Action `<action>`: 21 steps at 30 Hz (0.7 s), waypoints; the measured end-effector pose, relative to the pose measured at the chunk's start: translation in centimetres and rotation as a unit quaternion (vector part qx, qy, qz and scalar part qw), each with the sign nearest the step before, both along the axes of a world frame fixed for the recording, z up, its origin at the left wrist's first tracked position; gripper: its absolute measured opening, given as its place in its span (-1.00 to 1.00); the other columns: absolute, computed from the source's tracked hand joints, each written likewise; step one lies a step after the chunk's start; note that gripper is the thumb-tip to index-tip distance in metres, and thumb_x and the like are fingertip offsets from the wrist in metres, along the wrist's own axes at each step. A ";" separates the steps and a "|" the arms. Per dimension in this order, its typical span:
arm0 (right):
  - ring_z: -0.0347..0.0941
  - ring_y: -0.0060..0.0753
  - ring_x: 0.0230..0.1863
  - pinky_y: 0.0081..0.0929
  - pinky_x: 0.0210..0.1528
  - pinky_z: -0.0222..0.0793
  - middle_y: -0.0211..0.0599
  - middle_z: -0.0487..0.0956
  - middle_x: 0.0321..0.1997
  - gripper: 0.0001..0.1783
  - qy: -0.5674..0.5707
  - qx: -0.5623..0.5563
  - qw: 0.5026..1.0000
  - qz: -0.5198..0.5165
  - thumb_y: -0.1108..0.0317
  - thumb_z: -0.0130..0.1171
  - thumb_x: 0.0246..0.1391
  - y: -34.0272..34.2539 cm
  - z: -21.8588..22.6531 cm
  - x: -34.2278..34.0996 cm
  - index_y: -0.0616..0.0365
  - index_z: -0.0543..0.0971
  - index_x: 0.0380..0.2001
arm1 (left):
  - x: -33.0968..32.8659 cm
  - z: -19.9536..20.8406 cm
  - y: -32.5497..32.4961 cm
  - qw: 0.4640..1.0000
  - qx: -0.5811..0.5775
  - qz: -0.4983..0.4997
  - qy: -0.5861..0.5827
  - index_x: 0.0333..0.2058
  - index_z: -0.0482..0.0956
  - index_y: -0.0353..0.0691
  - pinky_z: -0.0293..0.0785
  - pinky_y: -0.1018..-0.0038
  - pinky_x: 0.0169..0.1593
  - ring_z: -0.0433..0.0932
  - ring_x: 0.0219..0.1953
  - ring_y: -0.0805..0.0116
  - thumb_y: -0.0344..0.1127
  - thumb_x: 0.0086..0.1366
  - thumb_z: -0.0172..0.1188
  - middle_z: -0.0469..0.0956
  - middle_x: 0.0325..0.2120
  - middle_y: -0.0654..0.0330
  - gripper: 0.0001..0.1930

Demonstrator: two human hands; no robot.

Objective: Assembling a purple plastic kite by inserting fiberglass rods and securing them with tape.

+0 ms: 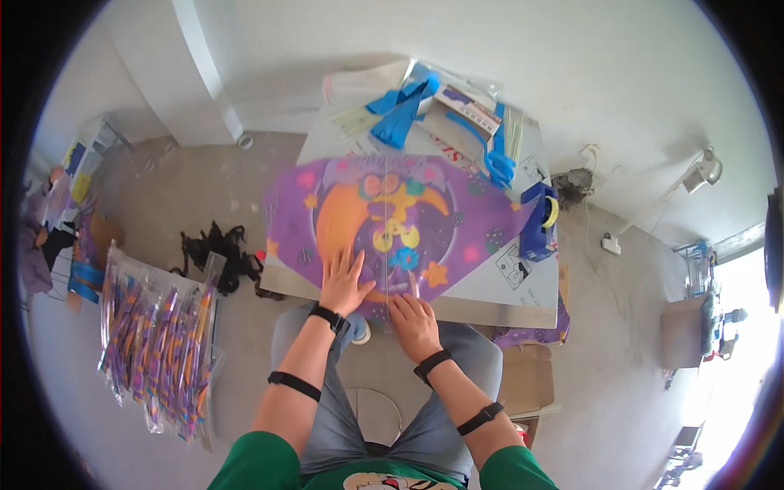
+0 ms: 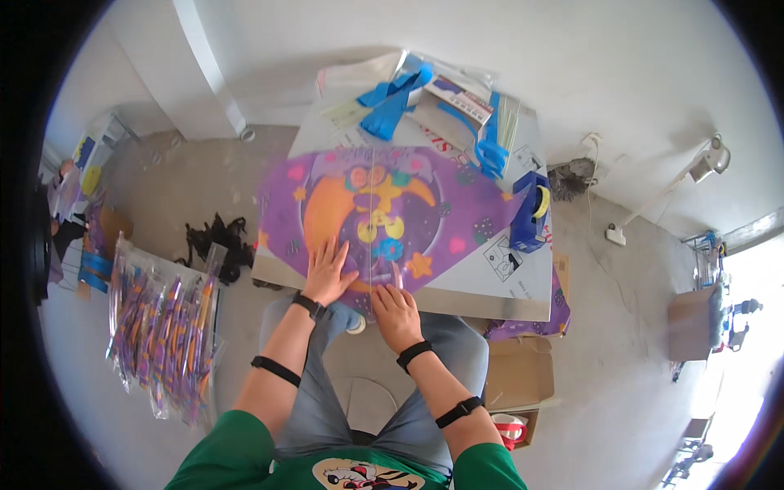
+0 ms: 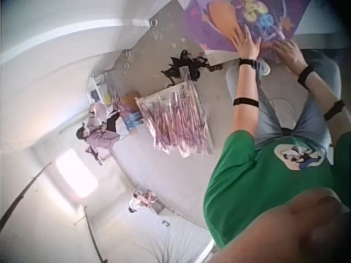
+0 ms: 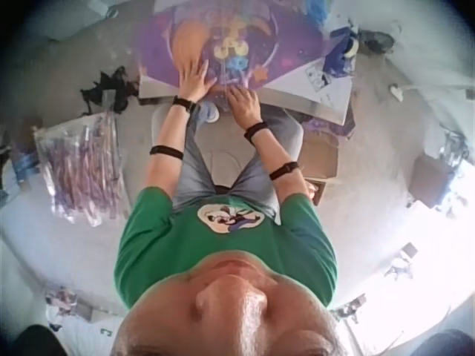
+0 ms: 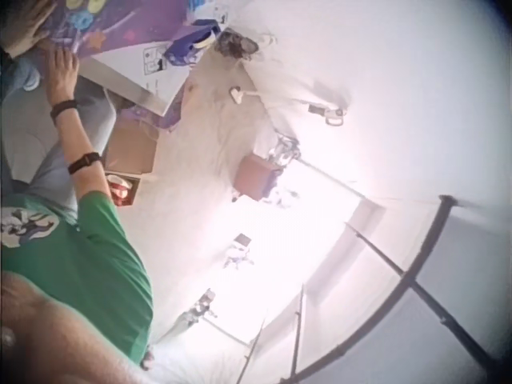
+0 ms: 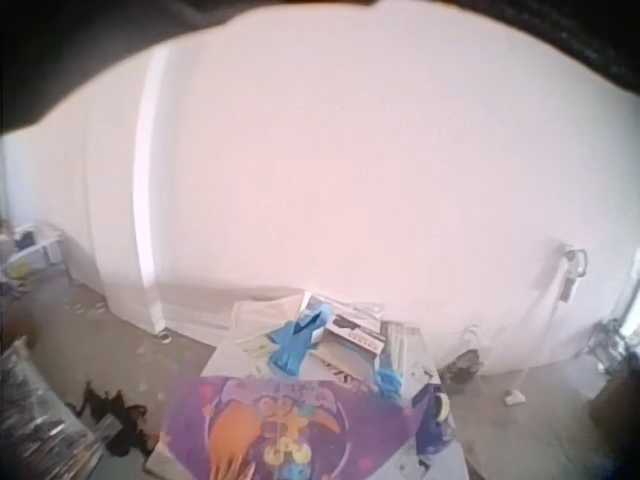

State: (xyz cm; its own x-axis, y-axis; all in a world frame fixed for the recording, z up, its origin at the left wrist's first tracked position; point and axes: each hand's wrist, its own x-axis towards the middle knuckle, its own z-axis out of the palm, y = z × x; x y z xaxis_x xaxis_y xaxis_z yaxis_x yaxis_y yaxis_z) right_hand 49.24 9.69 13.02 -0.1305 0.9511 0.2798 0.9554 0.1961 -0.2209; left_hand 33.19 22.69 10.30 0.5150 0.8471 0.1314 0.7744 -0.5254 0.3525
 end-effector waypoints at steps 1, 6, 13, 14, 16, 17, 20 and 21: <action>0.31 -0.27 0.13 -0.23 0.14 0.20 -0.35 0.45 0.05 -0.49 -0.001 0.015 1.000 -0.002 0.41 0.19 -0.21 -0.4 0.4 -0.1 0.09 0.47 -0.05 | -0.7 0.5 -0.9 0.999 -0.032 0.004 0.017 0.24 0.12 -0.09 -0.07 -0.07 0.25 0.02 0.29 -0.04 0.03 0.13 0.16 0.06 0.26 -0.01 -0.25; 0.35 -0.31 0.07 -0.27 0.07 0.27 -0.38 0.49 -0.06 -0.58 0.033 0.035 0.999 0.000 0.44 0.14 -0.19 -1.7 4.9 0.5 0.00 0.53 -0.13 | -4.0 4.9 -3.1 0.981 -0.182 0.039 0.055 0.25 0.06 -0.09 -0.05 -0.07 0.24 0.02 0.30 -0.02 0.01 0.15 0.13 0.06 0.26 -0.02 -0.25; 0.43 -0.26 -0.04 -0.32 -0.06 0.37 -0.34 0.54 -0.18 -0.65 0.135 0.149 0.979 0.006 0.48 0.19 -0.19 -1.3 14.6 -0.3 0.03 0.57 -0.21 | -5.9 9.0 -8.0 0.984 -0.110 -0.103 -0.092 0.31 -0.14 -0.06 -0.07 -0.16 0.21 -0.07 0.31 -0.14 0.14 -0.13 0.35 -0.03 0.25 -0.17 0.12; 0.43 -0.26 -0.04 -0.32 -0.06 0.37 -0.34 0.54 -0.18 -0.65 0.131 0.155 0.979 0.004 0.48 0.19 -0.19 -1.4 15.9 -0.4 0.03 0.57 -0.21 | -5.0 10.2 -9.3 0.986 -0.095 -0.096 -0.100 0.31 -0.15 -0.06 -0.07 -0.16 0.20 -0.07 0.31 -0.16 0.07 -0.15 0.39 -0.03 0.26 -0.16 0.14; 0.46 -0.18 -0.10 -0.34 -0.10 0.41 -0.27 0.56 -0.24 -0.71 0.193 0.187 0.963 0.032 0.56 0.17 -0.18 -1.4 19.4 -1.1 0.11 0.57 -0.28 | -4.2 11.1 -10.8 0.994 -0.044 -0.059 -0.075 0.31 -0.16 -0.10 -0.05 -0.05 0.24 -0.10 0.33 -0.08 -0.11 -0.18 0.45 -0.10 0.30 -0.07 0.16; 0.46 -0.18 -0.10 -0.34 -0.10 0.41 -0.27 0.56 -0.24 -0.71 0.188 0.192 0.963 0.034 0.56 0.17 -0.18 -1.5 20.6 -1.4 0.11 0.57 -0.28 | -4.8 11.2 -10.9 0.994 -0.038 -0.059 -0.079 0.31 -0.16 -0.10 -0.05 -0.05 0.24 -0.10 0.33 -0.08 -0.11 -0.18 0.45 -0.10 0.30 -0.07 0.16; 0.45 -0.18 -0.08 -0.40 -0.06 0.40 -0.21 0.55 -0.24 -0.66 0.302 0.188 0.933 0.055 0.73 0.09 -0.26 -3.0 25.0 -0.3 0.19 0.55 -0.32 | -6.6 14.6 -10.9 0.717 -0.480 -0.155 -0.481 0.31 -0.12 -0.18 -0.14 0.36 0.32 -0.12 0.36 0.29 -0.42 -0.05 0.32 -0.08 0.31 0.03 -0.01; 0.45 -0.18 -0.08 -0.40 -0.06 0.40 -0.21 0.55 -0.24 -0.66 0.299 0.188 0.934 0.055 0.73 0.09 -0.26 -3.4 25.8 0.1 0.19 0.55 -0.32 | -7.4 17.2 -11.4 0.715 -0.481 -0.157 -0.483 0.31 -0.12 -0.18 -0.14 0.36 0.32 -0.12 0.36 0.29 -0.42 -0.05 0.32 -0.08 0.31 0.03 -0.01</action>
